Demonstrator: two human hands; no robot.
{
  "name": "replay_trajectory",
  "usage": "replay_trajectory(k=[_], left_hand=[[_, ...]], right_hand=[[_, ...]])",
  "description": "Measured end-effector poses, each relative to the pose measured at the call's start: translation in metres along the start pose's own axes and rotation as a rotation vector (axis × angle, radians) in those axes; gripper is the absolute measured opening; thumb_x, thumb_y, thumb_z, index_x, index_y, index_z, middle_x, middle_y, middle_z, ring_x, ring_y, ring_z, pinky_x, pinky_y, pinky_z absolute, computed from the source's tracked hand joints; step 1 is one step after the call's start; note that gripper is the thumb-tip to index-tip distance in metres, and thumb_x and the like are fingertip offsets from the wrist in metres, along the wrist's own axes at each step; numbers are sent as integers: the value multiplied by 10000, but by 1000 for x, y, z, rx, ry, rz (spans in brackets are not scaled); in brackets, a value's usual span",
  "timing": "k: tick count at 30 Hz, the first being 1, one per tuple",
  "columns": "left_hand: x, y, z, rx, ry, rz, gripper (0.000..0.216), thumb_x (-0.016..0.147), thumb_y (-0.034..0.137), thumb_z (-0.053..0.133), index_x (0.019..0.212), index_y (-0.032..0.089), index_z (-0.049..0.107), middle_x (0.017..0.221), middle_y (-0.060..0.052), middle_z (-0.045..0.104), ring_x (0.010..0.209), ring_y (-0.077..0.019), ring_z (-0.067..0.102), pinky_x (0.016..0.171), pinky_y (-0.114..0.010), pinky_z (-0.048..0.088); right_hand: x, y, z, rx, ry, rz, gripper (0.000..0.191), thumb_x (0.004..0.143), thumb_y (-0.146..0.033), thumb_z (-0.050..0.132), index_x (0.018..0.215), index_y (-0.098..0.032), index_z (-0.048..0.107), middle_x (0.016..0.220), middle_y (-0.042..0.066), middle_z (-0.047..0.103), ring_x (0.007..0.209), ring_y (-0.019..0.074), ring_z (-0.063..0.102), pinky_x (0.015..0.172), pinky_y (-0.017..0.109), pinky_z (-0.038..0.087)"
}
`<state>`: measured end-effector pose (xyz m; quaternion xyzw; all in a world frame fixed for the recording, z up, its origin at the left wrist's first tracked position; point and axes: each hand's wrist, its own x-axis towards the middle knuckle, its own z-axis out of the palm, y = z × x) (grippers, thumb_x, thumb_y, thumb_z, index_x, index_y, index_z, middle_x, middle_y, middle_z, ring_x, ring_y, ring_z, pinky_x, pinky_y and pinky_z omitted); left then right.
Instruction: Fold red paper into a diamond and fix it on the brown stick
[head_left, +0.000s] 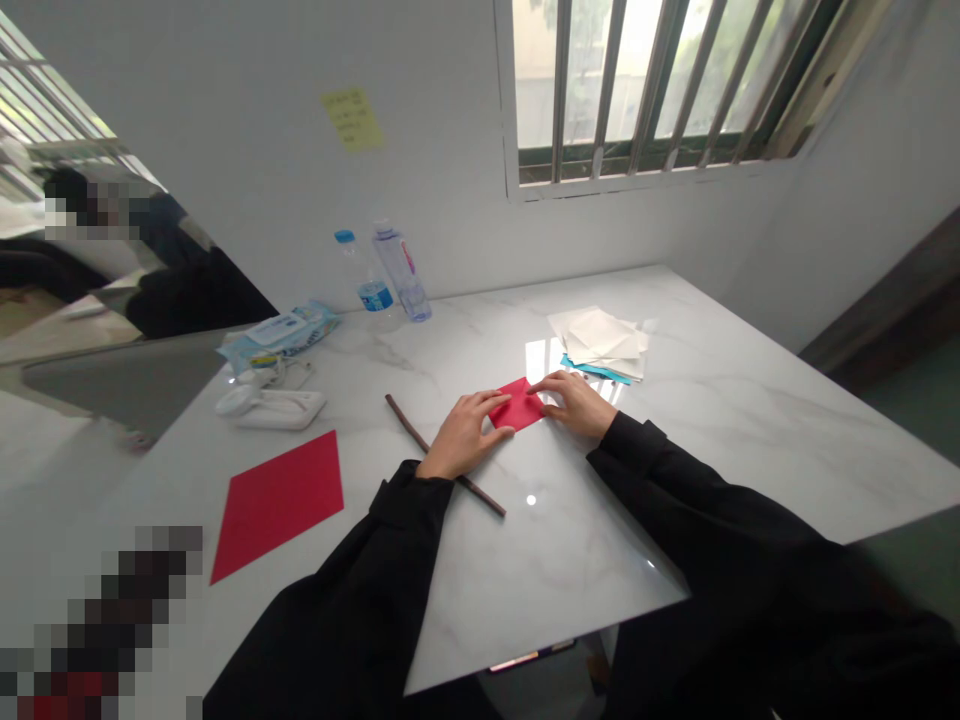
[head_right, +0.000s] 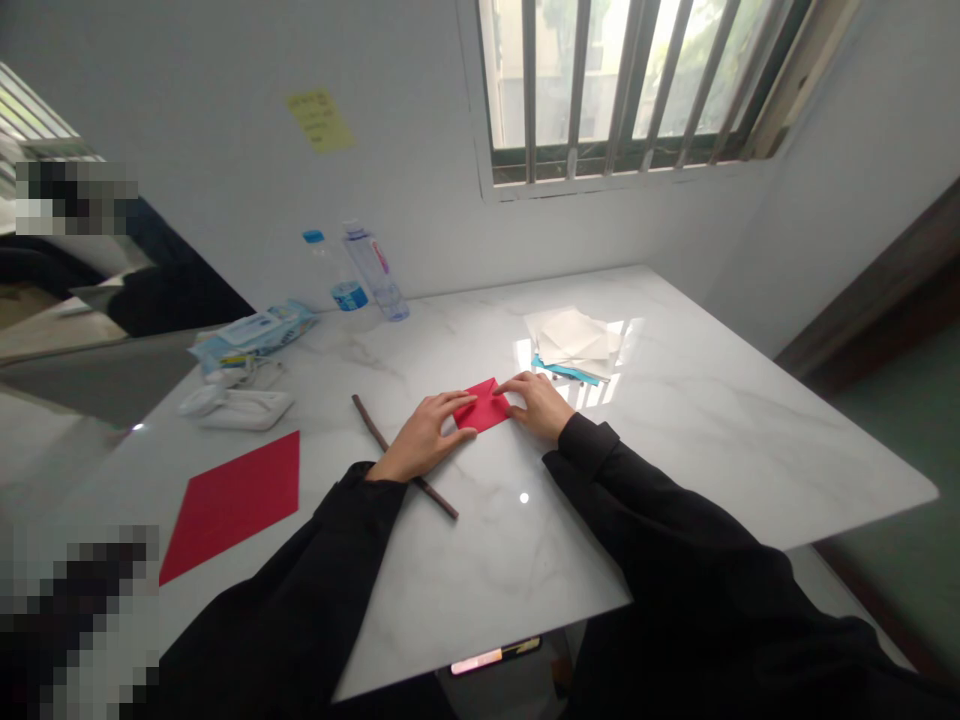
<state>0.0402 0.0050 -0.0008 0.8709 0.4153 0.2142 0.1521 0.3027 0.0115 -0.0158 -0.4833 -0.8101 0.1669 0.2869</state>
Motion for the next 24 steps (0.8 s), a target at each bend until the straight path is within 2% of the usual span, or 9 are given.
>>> replay_trajectory(k=[4, 8, 10, 12, 15, 16, 19, 21, 24], left_hand=[[-1, 6, 1, 8, 41, 11, 542, 983, 362, 655, 1508, 285, 549, 1392, -73, 654, 1249, -269, 578, 1130, -461, 447], [-1, 7, 2, 52, 20, 0, 338, 976, 353, 672, 1301, 278, 728, 1356, -79, 651, 1234, -276, 575, 1133, -463, 448], [0, 6, 2, 61, 11, -7, 299, 976, 350, 674, 1250, 271, 762, 1365, -87, 644, 1248, -284, 570, 1143, -466, 442], [0, 7, 2, 58, 4, -13, 308, 980, 342, 666, 1265, 272, 760, 1381, -89, 638, 1257, -287, 567, 1148, -467, 440], [0, 9, 1, 59, -6, -8, 321, 988, 331, 652, 1288, 272, 750, 1390, -88, 634, 1259, -287, 562, 1150, -467, 436], [0, 9, 0, 59, -8, -5, 324, 986, 331, 654, 1290, 271, 748, 1387, -88, 633, 1257, -287, 560, 1151, -467, 434], [-1, 11, -1, 63, -14, -7, 320, 973, 341, 670, 1272, 268, 755, 1347, -90, 637, 1210, -288, 571, 1125, -466, 444], [0, 12, -2, 66, -6, -19, 295, 969, 338, 667, 1235, 268, 771, 1283, -92, 649, 1145, -284, 585, 1085, -461, 463], [0, 15, -1, 63, 24, -52, 238, 968, 307, 649, 1146, 269, 803, 1145, -89, 664, 1051, -275, 590, 1028, -445, 479]], right_hand=[[-1, -2, 3, -10, 9, 2, 487, 864, -109, 754, 1335, -224, 711, 1215, 142, 706, 1155, 288, 643, 1070, 469, 431], [0, -5, -3, 27, 42, -23, 405, 846, -131, 763, 1237, -232, 761, 1173, 118, 741, 1079, 271, 682, 1020, 446, 485], [2, -1, -15, 85, 153, -2, 288, 864, -178, 741, 1140, -244, 790, 1101, 77, 772, 964, 235, 705, 914, 385, 533], [3, 9, -34, 88, 403, 92, 186, 916, -229, 669, 1048, -228, 801, 990, 52, 790, 854, 211, 708, 807, 344, 542], [3, 31, -60, -33, 588, 216, 172, 924, -291, 664, 930, -209, 816, 956, 50, 806, 774, 202, 700, 800, 341, 525], [1, 38, -66, -76, 584, 255, 174, 913, -312, 685, 881, -209, 821, 909, 48, 807, 757, 204, 697, 799, 340, 517], [-3, 53, -71, -155, 399, 325, 162, 875, -336, 741, 837, -216, 842, 782, 45, 794, 720, 207, 691, 733, 320, 491], [-5, 58, -68, -200, 291, 332, 147, 855, -341, 771, 838, -220, 853, 769, 49, 791, 718, 209, 690, 704, 315, 473], [-6, 59, -64, -229, 234, 341, 136, 845, -343, 792, 851, -225, 861, 790, 51, 797, 731, 213, 698, 698, 316, 466]])
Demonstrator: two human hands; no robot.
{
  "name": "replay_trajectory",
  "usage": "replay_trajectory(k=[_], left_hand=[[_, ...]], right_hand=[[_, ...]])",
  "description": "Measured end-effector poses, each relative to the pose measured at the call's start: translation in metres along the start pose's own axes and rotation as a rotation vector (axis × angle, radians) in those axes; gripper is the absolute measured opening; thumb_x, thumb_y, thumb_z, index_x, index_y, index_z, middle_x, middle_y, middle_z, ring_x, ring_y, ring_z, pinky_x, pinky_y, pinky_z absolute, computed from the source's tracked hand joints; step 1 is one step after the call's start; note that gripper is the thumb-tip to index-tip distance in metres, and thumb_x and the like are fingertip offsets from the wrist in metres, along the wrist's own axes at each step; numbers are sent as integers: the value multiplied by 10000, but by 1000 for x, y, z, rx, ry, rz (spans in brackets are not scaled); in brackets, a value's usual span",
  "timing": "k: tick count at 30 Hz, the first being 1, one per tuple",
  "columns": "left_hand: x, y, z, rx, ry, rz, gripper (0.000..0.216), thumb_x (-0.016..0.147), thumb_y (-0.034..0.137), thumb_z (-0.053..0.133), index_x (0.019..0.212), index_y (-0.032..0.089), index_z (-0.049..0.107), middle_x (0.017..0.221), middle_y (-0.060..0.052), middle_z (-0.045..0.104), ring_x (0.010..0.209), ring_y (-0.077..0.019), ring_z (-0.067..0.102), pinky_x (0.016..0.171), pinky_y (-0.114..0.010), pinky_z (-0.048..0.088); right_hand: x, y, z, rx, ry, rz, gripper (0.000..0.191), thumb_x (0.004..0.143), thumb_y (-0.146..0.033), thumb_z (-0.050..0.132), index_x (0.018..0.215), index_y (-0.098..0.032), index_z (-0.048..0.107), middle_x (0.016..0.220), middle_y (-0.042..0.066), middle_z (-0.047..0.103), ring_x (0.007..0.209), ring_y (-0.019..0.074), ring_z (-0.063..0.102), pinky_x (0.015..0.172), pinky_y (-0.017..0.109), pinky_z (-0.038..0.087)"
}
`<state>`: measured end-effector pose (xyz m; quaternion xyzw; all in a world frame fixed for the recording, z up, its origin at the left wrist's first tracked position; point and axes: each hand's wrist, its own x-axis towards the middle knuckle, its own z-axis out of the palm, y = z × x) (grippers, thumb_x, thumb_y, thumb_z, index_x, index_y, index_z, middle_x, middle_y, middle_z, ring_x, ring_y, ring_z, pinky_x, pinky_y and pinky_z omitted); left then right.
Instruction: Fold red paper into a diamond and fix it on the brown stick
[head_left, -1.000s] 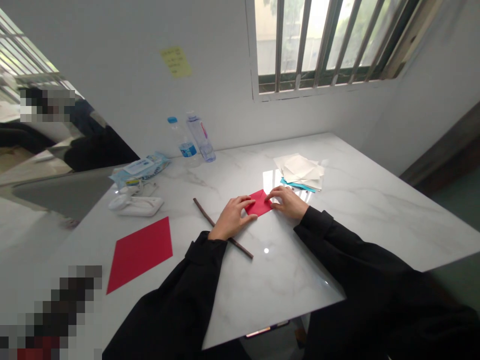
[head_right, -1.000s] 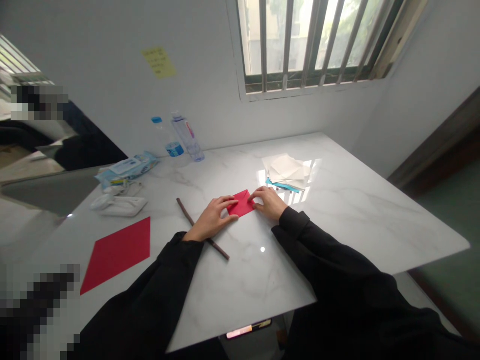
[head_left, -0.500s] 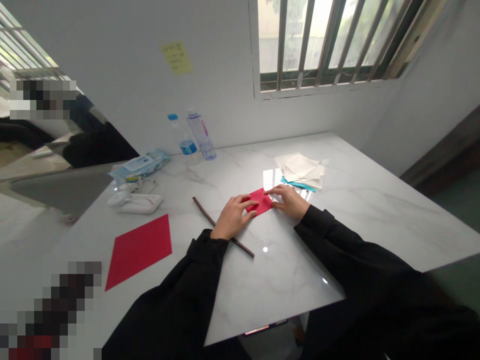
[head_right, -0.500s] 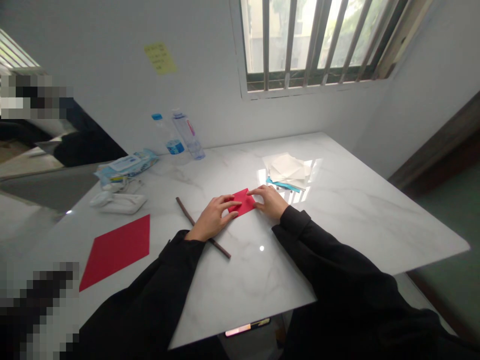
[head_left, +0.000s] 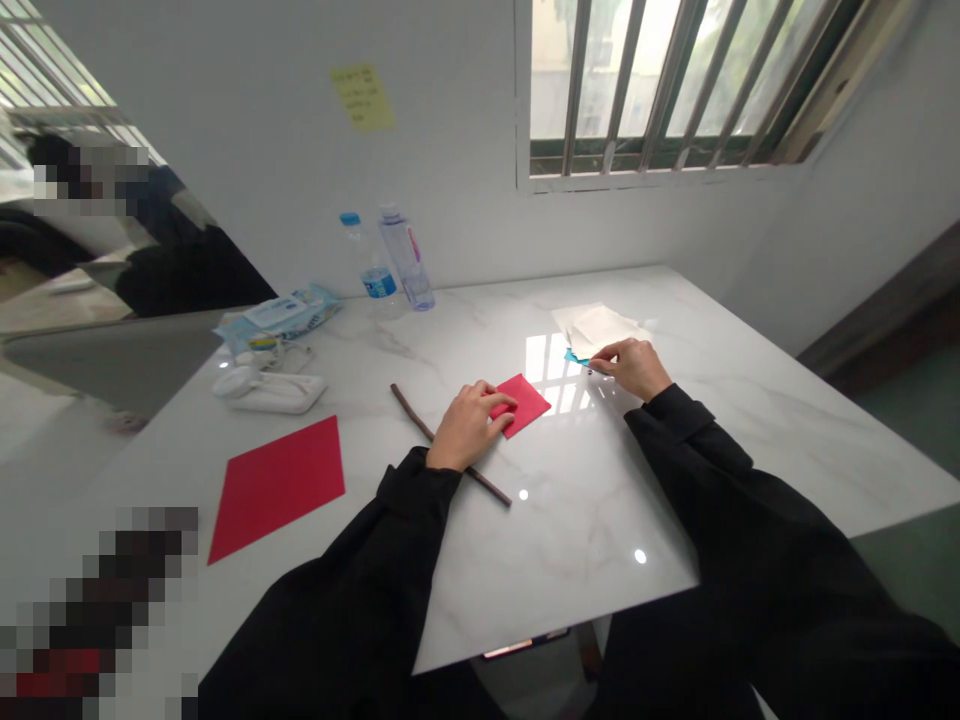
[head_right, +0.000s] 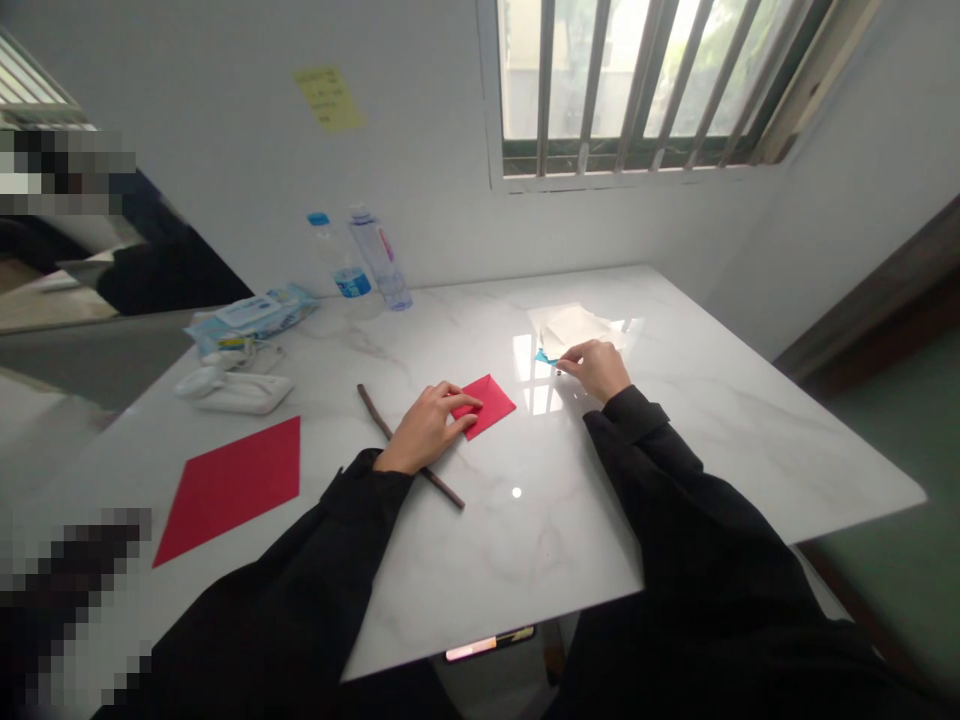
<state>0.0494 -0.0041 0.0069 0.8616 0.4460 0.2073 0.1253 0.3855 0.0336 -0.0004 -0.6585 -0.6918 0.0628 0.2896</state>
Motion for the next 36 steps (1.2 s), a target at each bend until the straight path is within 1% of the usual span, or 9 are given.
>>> replay_trajectory(k=[6, 10, 12, 16, 20, 23, 28, 32, 36], left_hand=[[2, 2, 5, 23, 104, -106, 150, 935, 289, 674, 964, 238, 813, 1120, -104, 643, 1056, -299, 560, 1043, -464, 452], [4, 0, 10, -5, 105, -161, 114, 919, 291, 682, 930, 237, 782, 1101, -96, 638, 1054, -295, 569, 1053, -462, 455], [4, -2, 12, -2, 128, -196, 138, 894, 295, 710, 1000, 226, 764, 1124, -104, 630, 1089, -304, 569, 1070, -457, 455], [4, -3, 13, 71, 178, -297, 518, 853, 347, 761, 1333, 183, 656, 1374, -164, 557, 1280, -361, 509, 1125, -484, 432], [3, -3, 11, 106, 119, -337, 485, 869, 388, 744, 1301, 178, 679, 1436, -172, 548, 1357, -385, 471, 1146, -496, 419], [4, -2, 9, 85, 111, -328, 424, 861, 398, 750, 1229, 194, 699, 1382, -153, 594, 1318, -374, 501, 1127, -491, 432], [4, 0, 4, 29, 146, -302, 369, 814, 349, 773, 1136, 222, 642, 1219, -114, 670, 1187, -329, 578, 1056, -467, 465], [4, 8, 0, -41, 164, -290, 371, 774, 286, 778, 1087, 240, 585, 1078, -78, 715, 1022, -299, 651, 903, -412, 501], [3, 16, -3, -113, 164, -339, 384, 744, 293, 797, 1062, 259, 585, 946, -36, 741, 832, -267, 692, 746, -359, 482]], right_hand=[[-2, -2, 5, 7, -17, 61, 85, 802, -262, 824, 862, -214, 860, 814, 57, 803, 813, 234, 722, 724, 312, 477], [-3, -3, 8, 16, -16, 24, 75, 805, -240, 802, 850, -202, 849, 826, 56, 803, 830, 234, 723, 745, 308, 485], [-4, -3, 9, -3, -14, 12, 84, 807, -241, 788, 852, -196, 843, 831, 61, 802, 822, 236, 719, 750, 312, 489], [-4, -4, 9, -18, 0, -9, 88, 824, -236, 748, 840, -189, 820, 846, 71, 796, 814, 237, 703, 771, 330, 497], [-5, -22, 12, 148, 66, -60, 96, 865, -260, 706, 866, -197, 778, 884, 60, 790, 787, 209, 677, 789, 331, 506], [-11, -45, 21, 337, 57, -91, 113, 891, -305, 684, 872, -208, 739, 865, 35, 774, 757, 193, 671, 761, 324, 510], [-26, -79, 31, 557, -44, -148, 177, 918, -375, 656, 877, -209, 699, 877, 36, 757, 767, 195, 686, 728, 321, 520], [-34, -92, 30, 709, -196, -192, 209, 930, -421, 655, 891, -220, 693, 878, 35, 747, 790, 191, 670, 719, 309, 520], [-39, -99, 32, 784, -281, -176, 226, 922, -441, 670, 896, -218, 705, 870, 32, 733, 803, 192, 653, 703, 302, 511]])
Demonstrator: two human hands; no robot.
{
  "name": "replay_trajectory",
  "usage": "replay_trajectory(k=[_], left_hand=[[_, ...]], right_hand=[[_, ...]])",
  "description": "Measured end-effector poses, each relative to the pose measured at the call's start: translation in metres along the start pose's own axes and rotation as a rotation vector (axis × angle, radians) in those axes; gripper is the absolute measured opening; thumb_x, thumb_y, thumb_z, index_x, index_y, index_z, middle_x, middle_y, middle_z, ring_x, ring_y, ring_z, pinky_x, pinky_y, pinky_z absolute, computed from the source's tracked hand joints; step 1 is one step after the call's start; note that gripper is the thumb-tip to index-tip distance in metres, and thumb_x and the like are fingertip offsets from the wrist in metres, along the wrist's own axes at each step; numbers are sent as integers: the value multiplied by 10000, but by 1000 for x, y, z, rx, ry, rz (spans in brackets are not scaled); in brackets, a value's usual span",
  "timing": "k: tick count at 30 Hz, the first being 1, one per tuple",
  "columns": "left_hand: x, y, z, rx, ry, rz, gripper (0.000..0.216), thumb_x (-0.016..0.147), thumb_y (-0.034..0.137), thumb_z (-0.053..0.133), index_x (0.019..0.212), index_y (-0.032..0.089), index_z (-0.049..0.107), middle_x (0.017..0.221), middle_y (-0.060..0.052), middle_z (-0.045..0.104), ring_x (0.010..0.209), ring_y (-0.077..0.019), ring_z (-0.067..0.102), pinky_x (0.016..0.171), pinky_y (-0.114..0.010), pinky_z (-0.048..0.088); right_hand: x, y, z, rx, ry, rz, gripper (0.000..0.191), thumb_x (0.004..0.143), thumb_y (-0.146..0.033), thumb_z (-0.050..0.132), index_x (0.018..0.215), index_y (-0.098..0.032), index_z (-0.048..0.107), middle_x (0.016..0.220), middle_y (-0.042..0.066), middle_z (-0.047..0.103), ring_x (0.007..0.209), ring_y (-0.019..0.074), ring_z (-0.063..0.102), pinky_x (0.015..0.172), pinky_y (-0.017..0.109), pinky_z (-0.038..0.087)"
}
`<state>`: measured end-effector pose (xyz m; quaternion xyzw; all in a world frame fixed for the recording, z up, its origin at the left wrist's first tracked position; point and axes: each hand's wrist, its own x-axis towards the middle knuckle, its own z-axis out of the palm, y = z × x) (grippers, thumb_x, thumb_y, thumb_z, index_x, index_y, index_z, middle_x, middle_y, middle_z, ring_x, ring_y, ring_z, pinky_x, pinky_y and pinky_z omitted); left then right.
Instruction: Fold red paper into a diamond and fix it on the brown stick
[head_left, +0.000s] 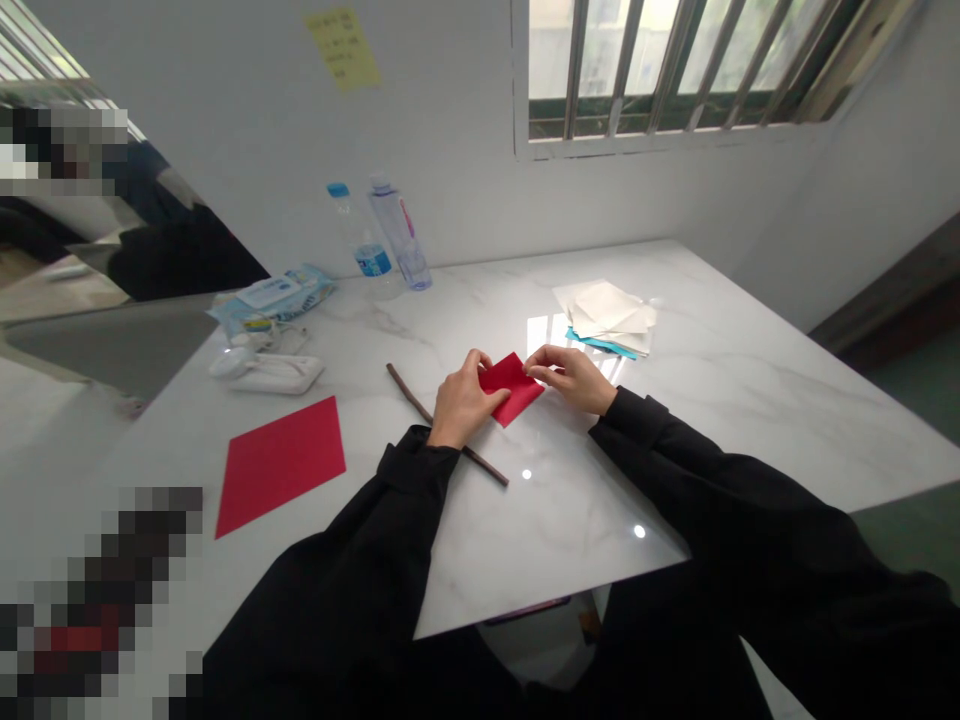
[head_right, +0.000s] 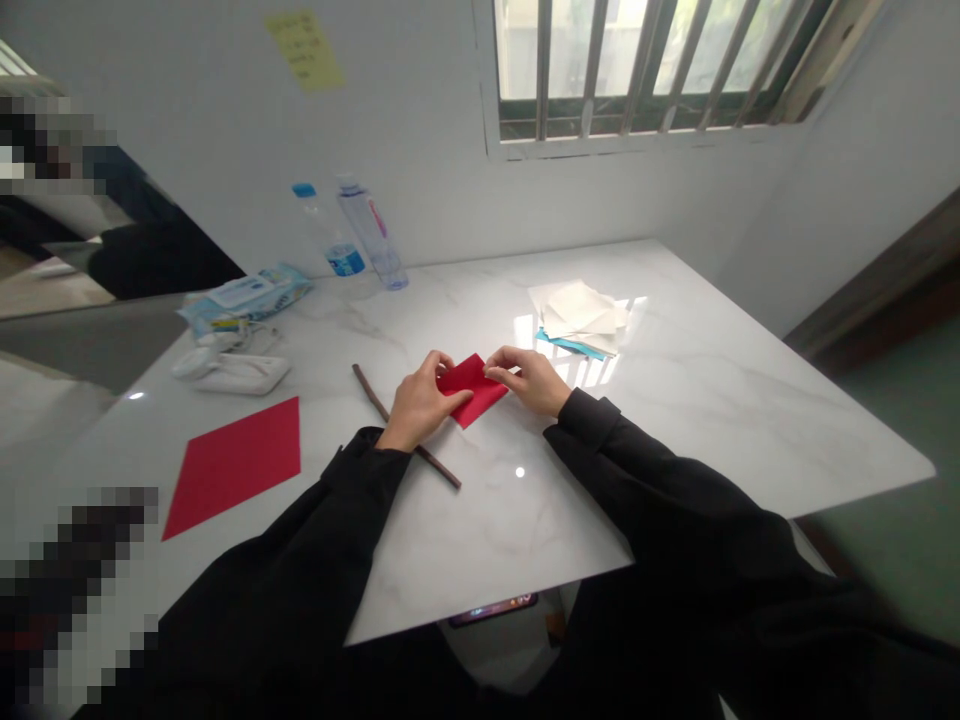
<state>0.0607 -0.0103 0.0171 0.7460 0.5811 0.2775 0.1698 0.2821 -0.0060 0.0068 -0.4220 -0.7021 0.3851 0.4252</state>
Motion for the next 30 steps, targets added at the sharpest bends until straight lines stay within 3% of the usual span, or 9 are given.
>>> replay_trajectory(k=[7, 11, 19, 25, 30], left_hand=[[3, -1, -2, -255, -22, -98, 435, 700, 313, 793, 1116, 214, 709, 865, -38, 764, 770, -238, 694, 718, -330, 497], [4, -3, 1, -434, -72, -81, 317, 726, 337, 751, 981, 153, 784, 884, -63, 773, 784, -240, 690, 721, -329, 505], [5, -8, 12, -849, -59, -236, 390, 667, 322, 840, 1005, 139, 781, 976, -74, 793, 829, -224, 710, 825, -358, 570], [4, -11, 15, -979, -38, -276, 437, 643, 336, 885, 1011, 135, 761, 1007, -102, 792, 854, -235, 730, 866, -394, 587], [2, -12, 15, -1034, -29, -283, 490, 624, 359, 914, 1022, 129, 745, 1033, -116, 792, 893, -252, 743, 911, -427, 588]], right_hand=[[-1, 1, 5, 22, -38, -23, 238, 913, -452, 687, 891, -215, 690, 830, 20, 717, 721, 160, 603, 689, 298, 482], [1, 9, 5, 207, -62, 24, 269, 913, -477, 679, 905, -217, 611, 820, 25, 734, 678, 149, 622, 628, 283, 462], [10, 29, -5, 284, 152, 117, 312, 835, -505, 724, 856, -223, 591, 762, 1, 703, 677, 130, 600, 649, 263, 481], [21, 41, -12, 551, 327, 256, 428, 715, -533, 858, 863, -214, 614, 788, -4, 683, 657, 97, 585, 620, 225, 507], [30, 44, -19, 659, 262, 398, 344, 733, -387, 901, 806, -198, 623, 813, 36, 702, 694, 119, 637, 647, 238, 576]])
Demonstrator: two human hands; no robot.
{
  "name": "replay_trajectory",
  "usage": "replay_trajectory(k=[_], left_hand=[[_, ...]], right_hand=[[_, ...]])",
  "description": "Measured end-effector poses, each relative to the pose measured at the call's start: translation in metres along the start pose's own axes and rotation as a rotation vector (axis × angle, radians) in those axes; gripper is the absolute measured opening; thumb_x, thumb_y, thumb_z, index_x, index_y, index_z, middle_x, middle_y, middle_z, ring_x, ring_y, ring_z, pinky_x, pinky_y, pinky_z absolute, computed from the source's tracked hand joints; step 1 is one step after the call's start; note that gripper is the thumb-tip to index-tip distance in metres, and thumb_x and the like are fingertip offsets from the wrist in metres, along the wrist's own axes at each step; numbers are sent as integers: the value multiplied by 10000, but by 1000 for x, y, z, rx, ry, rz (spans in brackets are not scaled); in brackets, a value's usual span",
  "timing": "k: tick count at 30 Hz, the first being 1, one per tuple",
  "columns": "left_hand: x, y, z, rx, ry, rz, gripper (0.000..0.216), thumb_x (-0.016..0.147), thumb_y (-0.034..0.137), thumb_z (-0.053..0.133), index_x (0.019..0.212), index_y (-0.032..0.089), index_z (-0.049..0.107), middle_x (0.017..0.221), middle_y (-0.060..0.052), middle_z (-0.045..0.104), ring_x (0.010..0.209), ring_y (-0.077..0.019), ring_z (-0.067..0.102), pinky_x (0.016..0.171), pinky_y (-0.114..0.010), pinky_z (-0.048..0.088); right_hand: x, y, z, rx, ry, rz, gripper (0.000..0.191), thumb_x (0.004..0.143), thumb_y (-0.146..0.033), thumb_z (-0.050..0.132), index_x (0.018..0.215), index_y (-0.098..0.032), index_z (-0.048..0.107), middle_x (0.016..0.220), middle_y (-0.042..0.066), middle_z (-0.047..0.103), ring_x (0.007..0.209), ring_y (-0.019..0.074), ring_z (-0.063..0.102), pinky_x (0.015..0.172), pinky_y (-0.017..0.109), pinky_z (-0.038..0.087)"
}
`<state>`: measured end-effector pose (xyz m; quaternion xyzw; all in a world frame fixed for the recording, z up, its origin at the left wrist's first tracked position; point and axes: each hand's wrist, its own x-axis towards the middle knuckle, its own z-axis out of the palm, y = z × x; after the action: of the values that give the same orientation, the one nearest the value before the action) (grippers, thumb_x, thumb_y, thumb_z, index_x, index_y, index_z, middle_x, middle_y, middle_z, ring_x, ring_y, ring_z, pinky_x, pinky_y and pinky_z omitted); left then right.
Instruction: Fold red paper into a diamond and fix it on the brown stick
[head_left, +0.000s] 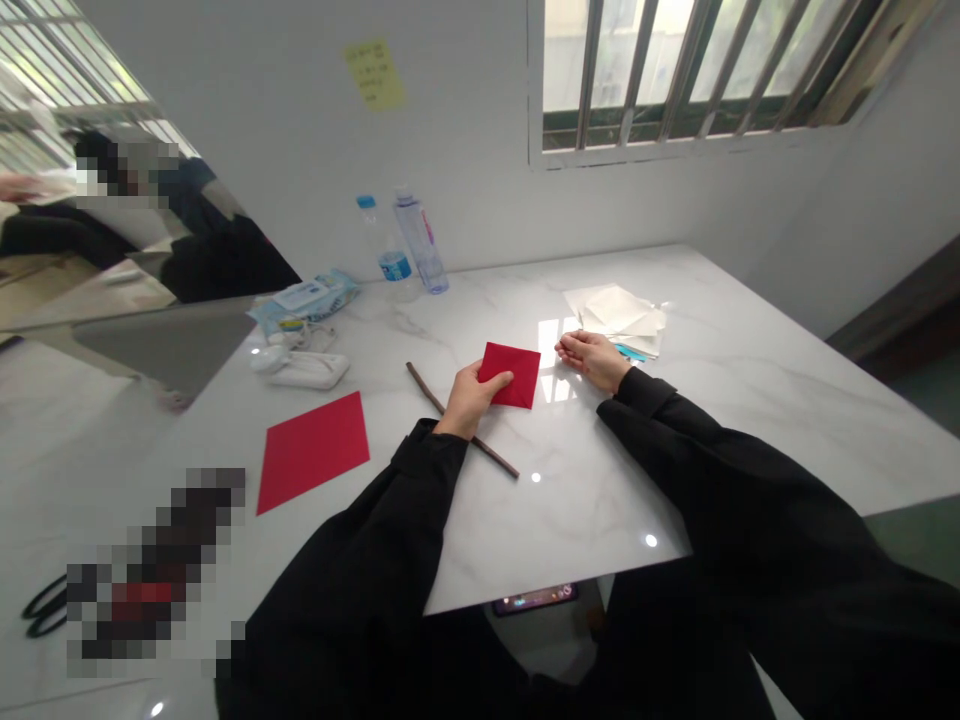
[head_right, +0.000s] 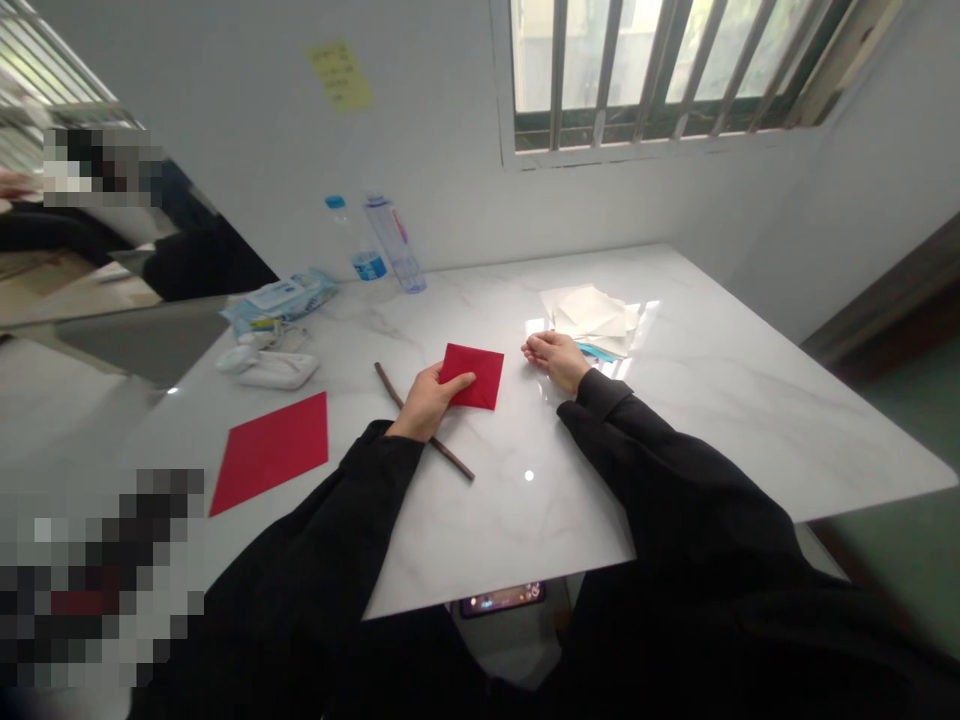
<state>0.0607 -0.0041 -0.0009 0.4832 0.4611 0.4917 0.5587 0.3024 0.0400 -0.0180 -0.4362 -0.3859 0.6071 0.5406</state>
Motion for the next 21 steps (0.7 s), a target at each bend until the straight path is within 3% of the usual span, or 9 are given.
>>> replay_trajectory(k=[7, 13, 21], left_hand=[[-2, 1, -2, -8, -4, 3, 486, 640, 384, 915, 1016, 128, 743, 1045, -118, 795, 906, -251, 747, 916, -410, 587], [0, 1, -2, 25, 13, -6, 508, 631, 401, 911, 1024, 131, 736, 1018, -113, 794, 914, -260, 748, 920, -416, 582], [0, 2, 0, 33, 30, 0, 429, 649, 349, 870, 995, 137, 731, 990, -102, 792, 916, -259, 744, 924, -415, 580]], right_hand=[[-6, 7, 7, 38, 93, -103, 357, 743, -434, 887, 846, -210, 628, 846, 14, 726, 740, 117, 643, 665, 226, 565], [-7, 5, 6, -85, -76, -97, 467, 644, -514, 926, 832, -192, 646, 809, 23, 735, 679, 101, 619, 618, 215, 520], [-3, 7, -4, -36, -138, -92, 466, 640, -497, 948, 895, -199, 697, 809, 9, 729, 705, 102, 628, 641, 214, 531]])
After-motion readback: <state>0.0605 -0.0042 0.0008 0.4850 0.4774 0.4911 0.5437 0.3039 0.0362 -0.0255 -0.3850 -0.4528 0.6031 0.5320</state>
